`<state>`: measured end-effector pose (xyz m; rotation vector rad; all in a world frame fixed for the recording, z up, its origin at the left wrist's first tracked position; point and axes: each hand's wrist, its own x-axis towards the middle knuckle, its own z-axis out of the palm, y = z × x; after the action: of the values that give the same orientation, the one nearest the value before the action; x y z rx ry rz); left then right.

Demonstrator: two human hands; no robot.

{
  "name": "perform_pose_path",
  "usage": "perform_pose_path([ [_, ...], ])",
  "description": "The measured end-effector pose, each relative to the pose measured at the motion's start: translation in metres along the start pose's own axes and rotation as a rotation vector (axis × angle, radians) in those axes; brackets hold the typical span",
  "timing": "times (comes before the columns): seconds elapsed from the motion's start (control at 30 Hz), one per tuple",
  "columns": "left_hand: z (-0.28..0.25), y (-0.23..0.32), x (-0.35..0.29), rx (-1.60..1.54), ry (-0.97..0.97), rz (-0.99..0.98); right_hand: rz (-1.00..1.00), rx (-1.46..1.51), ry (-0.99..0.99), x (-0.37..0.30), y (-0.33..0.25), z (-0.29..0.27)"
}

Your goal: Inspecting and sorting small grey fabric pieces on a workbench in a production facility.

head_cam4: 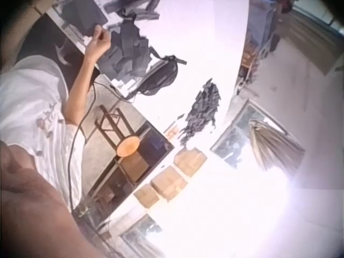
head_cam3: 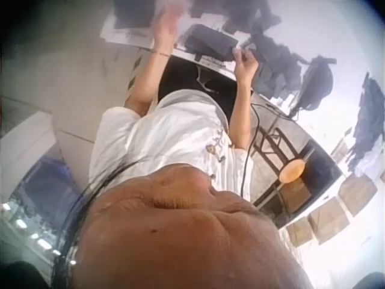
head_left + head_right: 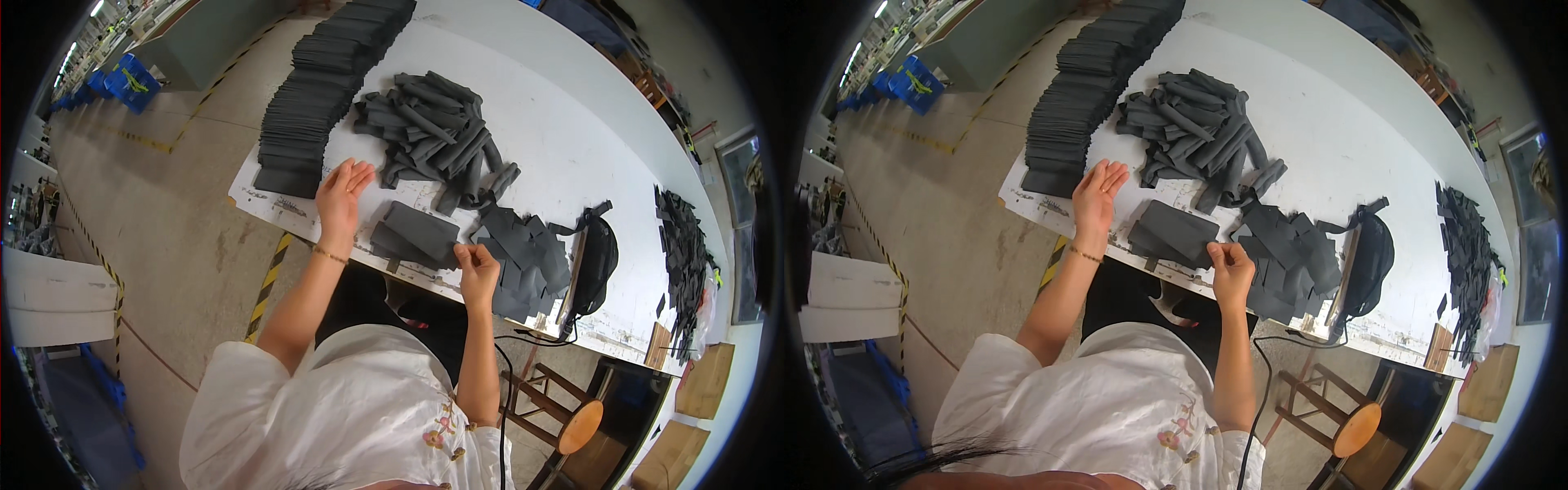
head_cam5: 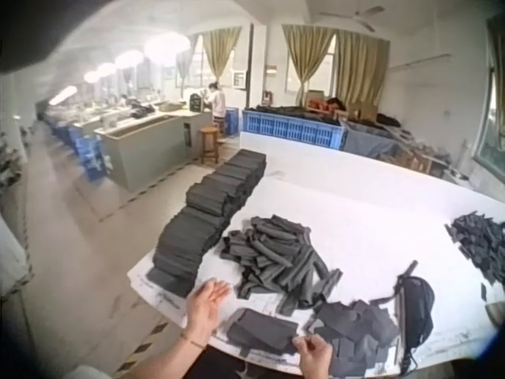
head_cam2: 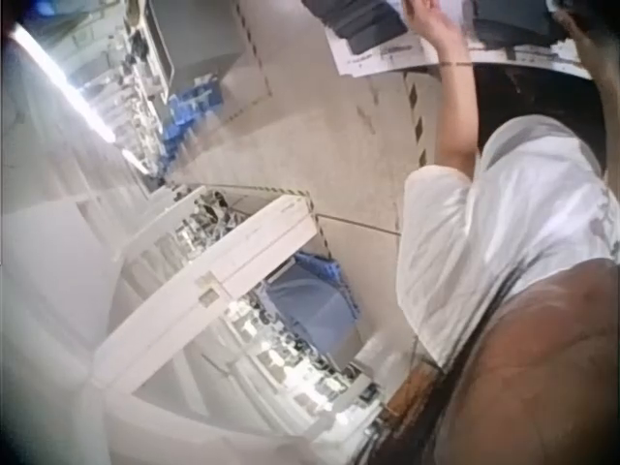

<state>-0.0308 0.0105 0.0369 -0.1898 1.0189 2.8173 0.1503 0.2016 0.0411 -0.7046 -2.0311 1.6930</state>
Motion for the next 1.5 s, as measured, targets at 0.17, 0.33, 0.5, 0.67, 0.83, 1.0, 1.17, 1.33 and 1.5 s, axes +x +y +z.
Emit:
perform_pose_path([
  [0.17,0.043,0.004,0.037,0.44,-0.169,0.107,-0.066,-0.133,0.046,0.022,0.018,-0.006],
  [0.33,0.053,0.007,0.082,0.628,-0.168,0.25,0.068,0.021,0.067,0.036,0.008,-0.029],
  [0.5,0.043,-0.008,0.096,0.739,-0.147,0.113,0.019,-0.029,-0.056,0.038,0.01,-0.01],
  [0.67,0.038,-0.016,0.095,0.849,-0.182,-0.041,-0.078,-0.428,-0.026,0.029,0.016,0.011],
  [0.83,0.035,0.009,0.026,1.369,-0.664,0.028,-0.418,-0.64,-0.072,0.017,-0.013,0.007],
  [1.0,-0.002,0.017,-0.048,1.622,-0.888,0.291,-0.406,-0.612,-0.229,0.037,0.003,0.004],
  [1.17,-0.032,-0.006,-0.065,1.597,-0.826,0.453,-0.452,-0.64,-0.233,0.044,0.001,0.0],
  [1.33,-0.041,-0.008,-0.067,1.356,-0.47,0.385,-0.06,-0.437,-0.044,0.011,0.007,-0.003],
  [1.5,-0.035,-0.001,-0.074,1.353,-0.534,0.199,-0.042,-0.328,0.017,-0.022,0.025,0.009],
])
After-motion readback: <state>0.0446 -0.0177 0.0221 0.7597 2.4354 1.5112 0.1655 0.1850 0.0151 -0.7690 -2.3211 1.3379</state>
